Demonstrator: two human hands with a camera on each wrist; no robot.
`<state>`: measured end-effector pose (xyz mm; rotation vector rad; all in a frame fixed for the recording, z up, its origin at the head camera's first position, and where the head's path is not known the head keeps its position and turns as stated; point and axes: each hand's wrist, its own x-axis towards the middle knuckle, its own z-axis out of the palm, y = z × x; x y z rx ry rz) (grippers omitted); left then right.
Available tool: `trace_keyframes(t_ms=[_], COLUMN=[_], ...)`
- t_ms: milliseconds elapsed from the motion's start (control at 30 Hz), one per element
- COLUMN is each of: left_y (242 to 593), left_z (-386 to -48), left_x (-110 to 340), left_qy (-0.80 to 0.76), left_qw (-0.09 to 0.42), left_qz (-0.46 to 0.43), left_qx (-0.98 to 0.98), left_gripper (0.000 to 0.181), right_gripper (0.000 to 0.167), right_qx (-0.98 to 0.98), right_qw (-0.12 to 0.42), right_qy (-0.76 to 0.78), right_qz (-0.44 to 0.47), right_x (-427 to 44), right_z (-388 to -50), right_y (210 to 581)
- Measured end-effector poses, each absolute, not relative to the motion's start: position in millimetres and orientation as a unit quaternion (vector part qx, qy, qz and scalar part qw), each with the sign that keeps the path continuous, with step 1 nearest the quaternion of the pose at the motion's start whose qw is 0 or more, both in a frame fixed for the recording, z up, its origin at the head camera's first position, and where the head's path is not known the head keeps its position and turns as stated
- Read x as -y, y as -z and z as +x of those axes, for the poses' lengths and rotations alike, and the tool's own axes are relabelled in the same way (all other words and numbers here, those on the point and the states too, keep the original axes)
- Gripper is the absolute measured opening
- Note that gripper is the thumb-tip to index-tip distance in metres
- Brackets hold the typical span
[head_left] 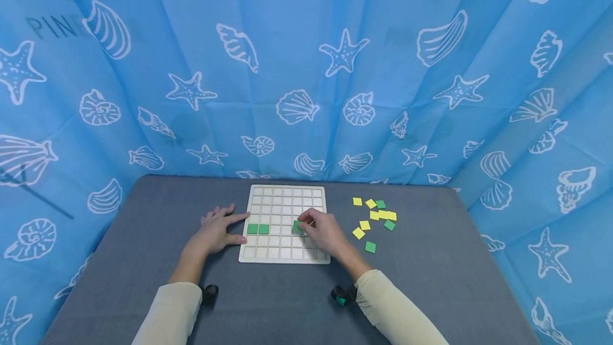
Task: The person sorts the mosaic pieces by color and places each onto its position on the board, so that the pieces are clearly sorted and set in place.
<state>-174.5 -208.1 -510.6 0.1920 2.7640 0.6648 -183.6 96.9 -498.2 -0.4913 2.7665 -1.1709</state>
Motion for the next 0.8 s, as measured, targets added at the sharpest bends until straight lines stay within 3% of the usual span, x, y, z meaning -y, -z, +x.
trace_keyframes(t_ms=[800], left_y=[511.4], left_z=[-174.4], left_x=[210.4], left_qy=[-0.232], left_qw=[0.138], left_qz=[0.077], left_qx=[-0.96], left_gripper=[0.076], right_gripper=[0.007], right_qx=[-0.907], right_qw=[0.057], right_qy=[0.367], right_qz=[-0.197], right_x=[-58.4], right_z=[-185.3], right_y=[499.8])
